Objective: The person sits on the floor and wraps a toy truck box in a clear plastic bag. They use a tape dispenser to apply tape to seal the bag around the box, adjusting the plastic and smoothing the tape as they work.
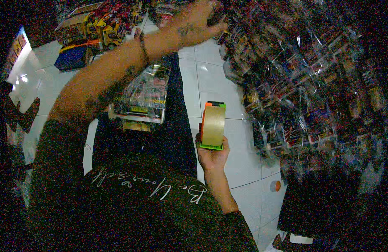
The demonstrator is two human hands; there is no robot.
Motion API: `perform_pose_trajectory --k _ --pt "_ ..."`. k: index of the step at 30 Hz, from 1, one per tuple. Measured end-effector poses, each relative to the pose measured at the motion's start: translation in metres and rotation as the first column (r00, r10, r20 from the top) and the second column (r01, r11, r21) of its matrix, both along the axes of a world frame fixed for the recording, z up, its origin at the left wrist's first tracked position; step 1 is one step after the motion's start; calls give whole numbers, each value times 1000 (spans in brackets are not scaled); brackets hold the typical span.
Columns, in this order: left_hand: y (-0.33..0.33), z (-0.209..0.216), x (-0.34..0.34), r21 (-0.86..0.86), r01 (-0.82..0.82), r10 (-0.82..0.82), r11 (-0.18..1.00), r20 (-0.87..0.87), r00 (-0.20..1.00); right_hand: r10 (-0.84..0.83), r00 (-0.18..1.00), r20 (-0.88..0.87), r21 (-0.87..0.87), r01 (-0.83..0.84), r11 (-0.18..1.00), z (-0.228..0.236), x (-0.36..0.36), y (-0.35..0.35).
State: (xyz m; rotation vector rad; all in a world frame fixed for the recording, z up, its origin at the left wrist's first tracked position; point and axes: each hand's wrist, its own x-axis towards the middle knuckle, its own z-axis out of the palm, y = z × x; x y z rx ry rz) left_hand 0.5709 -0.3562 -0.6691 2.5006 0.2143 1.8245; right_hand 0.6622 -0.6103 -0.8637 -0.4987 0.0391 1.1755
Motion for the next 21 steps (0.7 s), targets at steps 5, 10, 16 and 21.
perform_pose_trajectory --k 5,10,16,21 --pt "-117 -84 -60 -378 81 -294 922 -547 784 -22 988 153 -118 40 992 18 -33 16" --pt "-111 -115 -77 -353 74 -240 933 -456 857 29 982 188 -114 -7 993 36 -53 24" --pt "-71 -86 -80 -456 400 -600 795 -494 629 62 960 274 -99 -36 994 31 -60 21" --pt "-65 -78 -73 -446 491 -659 749 -583 476 9 960 280 -162 37 986 23 -59 25"
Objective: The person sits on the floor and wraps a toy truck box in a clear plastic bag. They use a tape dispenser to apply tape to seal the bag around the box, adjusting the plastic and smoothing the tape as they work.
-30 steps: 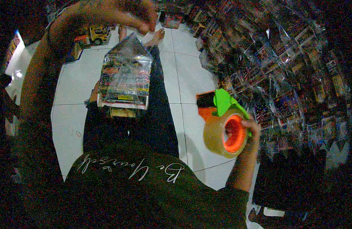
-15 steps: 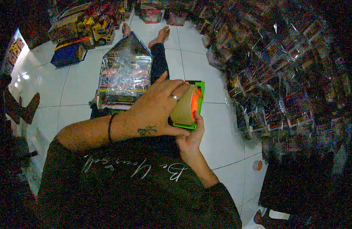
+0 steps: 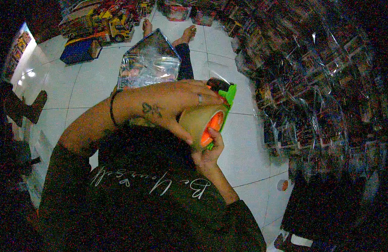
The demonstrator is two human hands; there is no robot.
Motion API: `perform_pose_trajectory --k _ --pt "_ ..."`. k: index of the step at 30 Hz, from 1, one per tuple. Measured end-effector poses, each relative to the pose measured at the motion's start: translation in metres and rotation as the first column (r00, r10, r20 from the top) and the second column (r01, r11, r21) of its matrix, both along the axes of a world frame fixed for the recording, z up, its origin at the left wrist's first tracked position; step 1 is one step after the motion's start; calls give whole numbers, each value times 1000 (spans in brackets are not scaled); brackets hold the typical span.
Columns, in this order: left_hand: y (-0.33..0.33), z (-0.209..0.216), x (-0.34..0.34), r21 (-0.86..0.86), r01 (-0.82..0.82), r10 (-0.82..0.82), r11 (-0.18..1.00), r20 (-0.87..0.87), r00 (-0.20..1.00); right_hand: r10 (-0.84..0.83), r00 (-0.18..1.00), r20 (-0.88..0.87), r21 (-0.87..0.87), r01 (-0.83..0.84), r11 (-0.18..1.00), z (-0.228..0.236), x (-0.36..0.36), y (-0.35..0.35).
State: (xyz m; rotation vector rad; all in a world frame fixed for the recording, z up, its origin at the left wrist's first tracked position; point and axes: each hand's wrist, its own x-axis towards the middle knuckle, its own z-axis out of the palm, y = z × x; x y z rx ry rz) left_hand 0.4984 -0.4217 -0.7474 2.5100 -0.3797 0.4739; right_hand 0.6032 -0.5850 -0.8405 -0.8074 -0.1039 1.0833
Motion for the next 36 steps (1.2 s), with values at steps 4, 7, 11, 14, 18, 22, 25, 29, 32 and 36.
perform_pose_trajectory --k 4,7,11,14,18,22,25,29,32,36 --pt "-39 -15 -9 -41 -439 417 898 398 817 21 999 -24 116 -18 993 -2 3 6" --pt "-50 -21 -12 134 -521 465 843 304 831 52 999 16 76 -53 996 -6 4 7" --pt "-32 -14 -14 193 -483 438 854 233 868 124 992 24 54 -125 991 -16 5 4" --pt "-19 -6 -18 246 -376 352 893 139 926 200 978 -52 149 -191 970 -23 3 2" --pt "-14 2 -25 261 -259 259 930 33 965 322 943 -85 273 -288 918 -26 -5 0" --pt "-12 5 -30 228 -224 225 948 19 974 209 978 18 120 -209 970 -21 -10 -1" --pt "-20 -3 -33 143 -347 330 927 129 935 163 986 30 123 -165 978 -16 -8 0" --pt "-50 -24 -34 18 -544 500 839 369 783 39 999 13 15 -39 999 -12 -5 0" --pt "-60 -37 -28 89 -625 565 775 345 749 114 992 57 52 -117 992 -12 -6 -1" --pt "-44 -35 -26 117 -515 473 849 266 840 121 988 96 63 -127 990 -15 -8 -3"
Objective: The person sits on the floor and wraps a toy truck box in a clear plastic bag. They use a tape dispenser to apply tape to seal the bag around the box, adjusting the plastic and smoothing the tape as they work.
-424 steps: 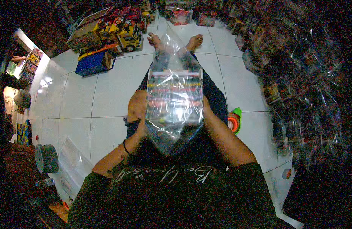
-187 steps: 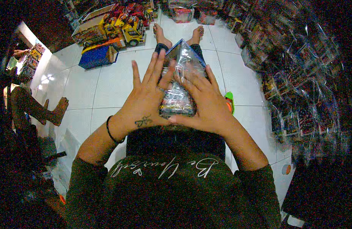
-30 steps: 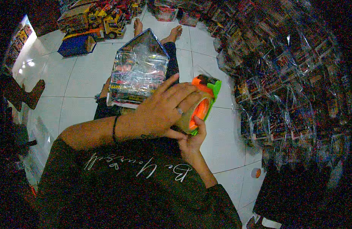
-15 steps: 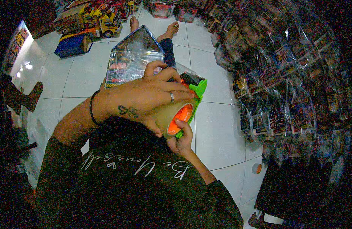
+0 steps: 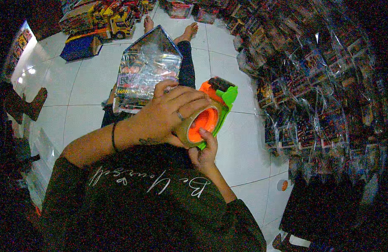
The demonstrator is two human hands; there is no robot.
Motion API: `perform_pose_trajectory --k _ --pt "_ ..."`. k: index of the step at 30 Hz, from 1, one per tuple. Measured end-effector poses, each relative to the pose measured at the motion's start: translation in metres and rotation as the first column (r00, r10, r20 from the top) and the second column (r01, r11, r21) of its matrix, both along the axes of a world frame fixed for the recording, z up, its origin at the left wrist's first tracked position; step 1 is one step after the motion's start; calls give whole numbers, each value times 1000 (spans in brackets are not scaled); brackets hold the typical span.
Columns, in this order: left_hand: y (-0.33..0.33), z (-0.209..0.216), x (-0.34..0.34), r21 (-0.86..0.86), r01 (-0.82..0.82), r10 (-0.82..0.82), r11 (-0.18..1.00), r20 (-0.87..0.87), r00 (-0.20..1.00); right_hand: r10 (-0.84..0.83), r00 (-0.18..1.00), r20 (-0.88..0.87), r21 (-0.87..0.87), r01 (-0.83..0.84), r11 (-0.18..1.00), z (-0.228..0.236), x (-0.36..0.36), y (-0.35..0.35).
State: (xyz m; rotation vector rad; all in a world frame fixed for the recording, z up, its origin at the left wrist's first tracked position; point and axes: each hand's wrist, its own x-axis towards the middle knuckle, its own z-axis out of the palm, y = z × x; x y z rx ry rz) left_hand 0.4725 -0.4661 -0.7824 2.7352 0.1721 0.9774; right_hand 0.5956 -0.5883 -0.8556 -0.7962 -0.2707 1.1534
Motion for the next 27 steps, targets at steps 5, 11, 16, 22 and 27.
perform_pose_trajectory --k 5,11,16,22,27 --pt "17 19 -8 -37 231 -233 972 -140 962 4 999 47 -3 -4 1000 -10 -1 -2" --pt "20 31 -9 -60 290 -296 955 -261 919 19 1000 21 5 -19 1000 -24 -4 -3" --pt "23 32 -8 6 335 -319 942 -293 901 68 998 7 27 -68 997 -26 -5 -6" --pt "28 35 -6 8 396 -371 918 -333 867 77 990 115 -110 -64 992 -23 -8 -7" --pt "15 25 -3 85 249 -217 965 -280 935 3 999 33 89 -6 996 -22 10 5"
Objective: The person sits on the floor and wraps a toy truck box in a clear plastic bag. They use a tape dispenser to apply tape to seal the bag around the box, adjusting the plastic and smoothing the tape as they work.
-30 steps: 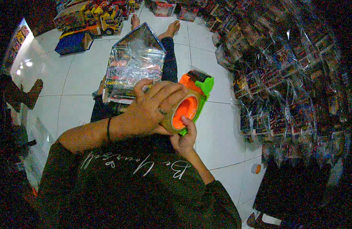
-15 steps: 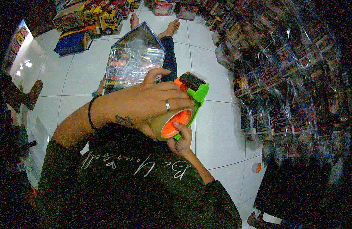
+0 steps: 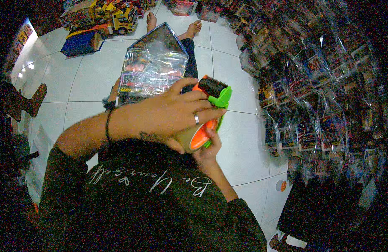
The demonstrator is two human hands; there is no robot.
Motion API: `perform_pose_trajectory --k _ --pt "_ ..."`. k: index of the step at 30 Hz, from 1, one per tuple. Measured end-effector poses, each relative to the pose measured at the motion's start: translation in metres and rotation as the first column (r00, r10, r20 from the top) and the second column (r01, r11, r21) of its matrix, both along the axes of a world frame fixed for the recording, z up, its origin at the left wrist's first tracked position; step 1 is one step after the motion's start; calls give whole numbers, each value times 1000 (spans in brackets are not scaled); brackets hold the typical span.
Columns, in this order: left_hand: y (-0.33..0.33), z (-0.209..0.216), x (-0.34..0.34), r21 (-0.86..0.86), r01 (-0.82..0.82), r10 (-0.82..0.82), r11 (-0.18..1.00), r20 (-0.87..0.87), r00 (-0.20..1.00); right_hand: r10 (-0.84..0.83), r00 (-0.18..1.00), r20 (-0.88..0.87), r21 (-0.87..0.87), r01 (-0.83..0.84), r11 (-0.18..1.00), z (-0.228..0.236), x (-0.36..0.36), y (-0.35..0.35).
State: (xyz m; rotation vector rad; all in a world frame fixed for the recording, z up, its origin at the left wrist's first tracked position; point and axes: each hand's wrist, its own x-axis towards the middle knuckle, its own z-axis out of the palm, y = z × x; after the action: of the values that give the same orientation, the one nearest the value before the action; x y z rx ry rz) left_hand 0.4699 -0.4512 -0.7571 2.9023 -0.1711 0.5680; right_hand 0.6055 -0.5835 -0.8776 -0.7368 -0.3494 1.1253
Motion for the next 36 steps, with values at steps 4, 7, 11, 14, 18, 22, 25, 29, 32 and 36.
perform_pose_trajectory --k 4,7,11,14,18,22,25,29,32,36 --pt "-4 -14 -12 -52 -59 67 997 178 982 -57 993 99 29 54 998 -24 49 18" --pt "17 -20 -44 -80 -107 126 991 307 943 -164 986 1 -149 163 975 -76 101 25" --pt "60 -18 -89 -199 -371 419 907 339 842 -143 989 -23 -402 122 907 -175 158 11" --pt "80 -12 -100 -184 -482 516 857 321 794 -127 965 228 -539 234 809 -216 179 8" --pt "92 1 -87 -159 -477 501 865 201 842 144 113 983 -181 718 672 -158 173 50" --pt "108 13 -56 -112 -395 410 912 303 860 -245 105 964 190 374 908 -7 130 97" --pt "124 27 -37 -46 -239 241 970 294 925 -227 -171 959 240 61 969 86 79 122" --pt "129 56 -35 -318 -183 281 930 295 913 -257 -298 919 209 -182 961 142 16 158" --pt "124 72 -42 -514 -196 287 835 103 952 -267 -299 916 233 -146 962 147 -7 176" --pt "110 60 -56 -703 -120 469 701 327 821 -31 221 975 45 -57 997 141 -1 167"
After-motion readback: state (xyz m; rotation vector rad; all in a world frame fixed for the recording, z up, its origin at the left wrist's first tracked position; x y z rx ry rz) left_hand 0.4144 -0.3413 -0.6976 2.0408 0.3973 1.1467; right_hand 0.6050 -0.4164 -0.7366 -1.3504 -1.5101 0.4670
